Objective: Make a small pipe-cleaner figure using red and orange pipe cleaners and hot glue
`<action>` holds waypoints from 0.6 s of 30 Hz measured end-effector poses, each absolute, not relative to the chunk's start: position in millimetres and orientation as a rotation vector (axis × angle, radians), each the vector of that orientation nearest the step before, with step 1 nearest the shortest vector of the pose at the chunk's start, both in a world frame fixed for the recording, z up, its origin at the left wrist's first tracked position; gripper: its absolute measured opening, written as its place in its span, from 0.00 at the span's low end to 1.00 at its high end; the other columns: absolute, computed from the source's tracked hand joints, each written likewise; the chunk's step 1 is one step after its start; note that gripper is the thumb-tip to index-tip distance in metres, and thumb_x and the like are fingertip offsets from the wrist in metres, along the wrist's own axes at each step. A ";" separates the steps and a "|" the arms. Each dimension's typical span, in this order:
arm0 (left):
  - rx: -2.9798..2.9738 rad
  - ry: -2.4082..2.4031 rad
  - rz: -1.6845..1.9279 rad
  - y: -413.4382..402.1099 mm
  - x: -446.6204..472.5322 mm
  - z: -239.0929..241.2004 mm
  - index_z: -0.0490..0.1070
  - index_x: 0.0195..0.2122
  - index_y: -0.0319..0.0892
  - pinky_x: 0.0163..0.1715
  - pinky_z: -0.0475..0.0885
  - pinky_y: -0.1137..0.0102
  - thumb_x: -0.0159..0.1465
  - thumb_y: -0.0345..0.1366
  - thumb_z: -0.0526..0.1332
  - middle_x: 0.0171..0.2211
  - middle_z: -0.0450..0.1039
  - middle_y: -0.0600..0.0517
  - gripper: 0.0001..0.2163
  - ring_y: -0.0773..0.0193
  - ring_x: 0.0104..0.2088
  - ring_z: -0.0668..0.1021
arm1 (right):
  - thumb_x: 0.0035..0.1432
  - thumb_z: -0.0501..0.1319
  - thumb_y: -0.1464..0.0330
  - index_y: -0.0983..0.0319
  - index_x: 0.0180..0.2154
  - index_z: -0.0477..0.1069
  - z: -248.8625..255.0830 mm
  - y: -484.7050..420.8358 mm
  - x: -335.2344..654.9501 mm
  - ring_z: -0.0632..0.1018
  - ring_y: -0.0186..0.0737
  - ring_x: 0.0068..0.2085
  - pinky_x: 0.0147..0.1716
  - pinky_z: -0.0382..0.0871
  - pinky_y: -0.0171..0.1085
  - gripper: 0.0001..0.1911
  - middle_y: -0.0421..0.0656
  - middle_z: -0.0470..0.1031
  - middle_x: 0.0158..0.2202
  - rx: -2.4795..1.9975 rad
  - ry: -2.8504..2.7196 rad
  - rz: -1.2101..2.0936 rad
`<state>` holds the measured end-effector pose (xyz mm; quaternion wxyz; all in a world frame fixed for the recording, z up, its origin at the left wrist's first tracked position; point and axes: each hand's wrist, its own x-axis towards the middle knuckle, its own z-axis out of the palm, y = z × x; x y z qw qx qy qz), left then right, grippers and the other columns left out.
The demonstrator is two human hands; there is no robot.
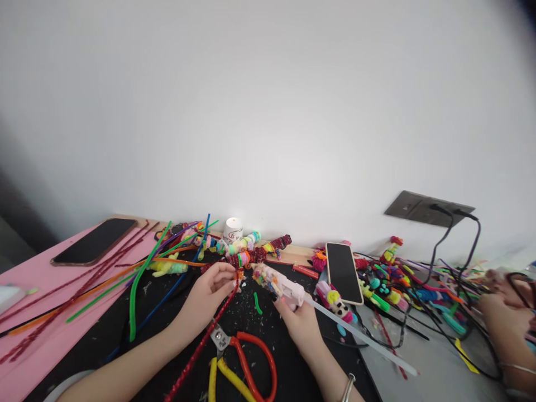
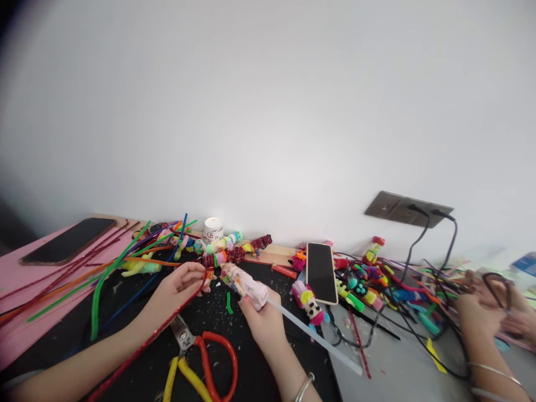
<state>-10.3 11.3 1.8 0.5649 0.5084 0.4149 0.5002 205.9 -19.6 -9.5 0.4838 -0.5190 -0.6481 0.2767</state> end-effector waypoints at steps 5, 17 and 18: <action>1.205 1.002 1.197 12.6 -11.0 -1.8 0.68 0.37 0.41 0.35 0.71 0.68 0.54 0.36 0.65 0.33 0.76 0.51 0.11 0.61 0.34 0.78 | 0.51 0.59 0.68 0.63 0.34 0.77 -2.9 -23.7 200.9 0.74 0.40 0.26 0.25 0.70 0.34 0.10 0.42 0.77 0.27 -1.221 -1.619 0.731; 1.190 0.958 1.197 13.2 -9.1 -6.3 0.67 0.37 0.41 0.37 0.70 0.67 0.54 0.35 0.65 0.33 0.75 0.51 0.11 0.61 0.35 0.78 | 0.49 0.57 0.69 0.64 0.30 0.76 11.3 -26.0 194.1 0.74 0.41 0.28 0.28 0.70 0.35 0.10 0.43 0.77 0.27 -1.274 -1.638 0.736; 1.190 0.955 1.195 13.2 -9.2 -6.8 0.67 0.37 0.41 0.36 0.70 0.67 0.55 0.35 0.65 0.33 0.75 0.51 0.11 0.61 0.35 0.78 | 0.49 0.57 0.69 0.64 0.30 0.76 10.7 -25.8 194.2 0.74 0.41 0.27 0.27 0.70 0.35 0.10 0.43 0.76 0.26 -1.283 -1.632 0.734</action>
